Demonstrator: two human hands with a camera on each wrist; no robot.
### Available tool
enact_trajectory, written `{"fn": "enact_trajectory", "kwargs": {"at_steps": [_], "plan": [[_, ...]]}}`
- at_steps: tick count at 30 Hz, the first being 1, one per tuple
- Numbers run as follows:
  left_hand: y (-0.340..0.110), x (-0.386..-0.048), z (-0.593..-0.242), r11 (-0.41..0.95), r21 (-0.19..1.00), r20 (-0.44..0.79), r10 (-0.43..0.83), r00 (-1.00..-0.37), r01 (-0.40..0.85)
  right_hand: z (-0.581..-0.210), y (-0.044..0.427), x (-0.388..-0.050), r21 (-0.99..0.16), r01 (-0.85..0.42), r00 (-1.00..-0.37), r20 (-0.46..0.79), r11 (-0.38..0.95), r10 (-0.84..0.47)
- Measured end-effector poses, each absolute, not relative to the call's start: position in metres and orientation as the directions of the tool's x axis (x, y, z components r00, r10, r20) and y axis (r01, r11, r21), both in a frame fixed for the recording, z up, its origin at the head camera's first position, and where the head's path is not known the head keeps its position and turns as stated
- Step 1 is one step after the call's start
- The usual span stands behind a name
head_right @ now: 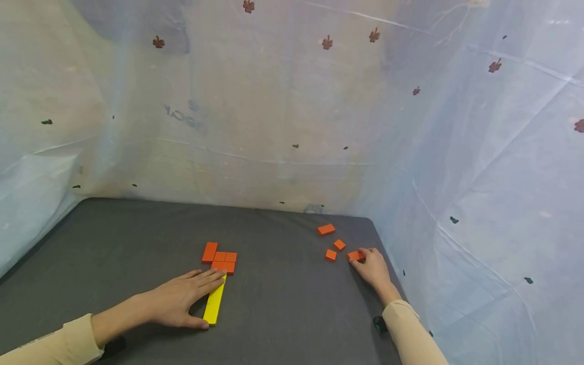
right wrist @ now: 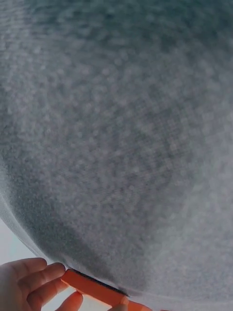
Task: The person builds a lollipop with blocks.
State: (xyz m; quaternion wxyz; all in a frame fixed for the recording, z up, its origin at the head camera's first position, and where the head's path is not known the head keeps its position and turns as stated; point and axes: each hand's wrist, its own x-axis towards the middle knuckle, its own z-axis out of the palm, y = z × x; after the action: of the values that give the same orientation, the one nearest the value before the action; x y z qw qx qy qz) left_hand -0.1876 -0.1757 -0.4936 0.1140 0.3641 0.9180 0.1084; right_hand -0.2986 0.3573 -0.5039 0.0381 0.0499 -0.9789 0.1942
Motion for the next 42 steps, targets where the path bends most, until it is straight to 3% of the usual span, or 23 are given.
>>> {"fn": "enact_trajectory", "kwargs": {"at_steps": [14,26,42], "plan": [[-0.176,-0.187,-0.496,0.71,0.29,-0.131,0.693,-0.709,0.641,-0.488,0.329,-0.298,-0.412,-0.169,-0.981,0.157,0.895,-0.113],[-0.177,-0.189,-0.497,0.706,0.274,-0.12,0.698,-0.706,0.652,-0.475,0.268,-0.297,-0.42,-0.35,-0.933,0.238,0.838,-0.27],[-0.174,-0.189,-0.494,0.715,0.274,-0.14,0.691,-0.709,0.643,-0.466,0.186,-0.296,-0.397,-0.527,-0.85,0.227,0.752,-0.476]]}}
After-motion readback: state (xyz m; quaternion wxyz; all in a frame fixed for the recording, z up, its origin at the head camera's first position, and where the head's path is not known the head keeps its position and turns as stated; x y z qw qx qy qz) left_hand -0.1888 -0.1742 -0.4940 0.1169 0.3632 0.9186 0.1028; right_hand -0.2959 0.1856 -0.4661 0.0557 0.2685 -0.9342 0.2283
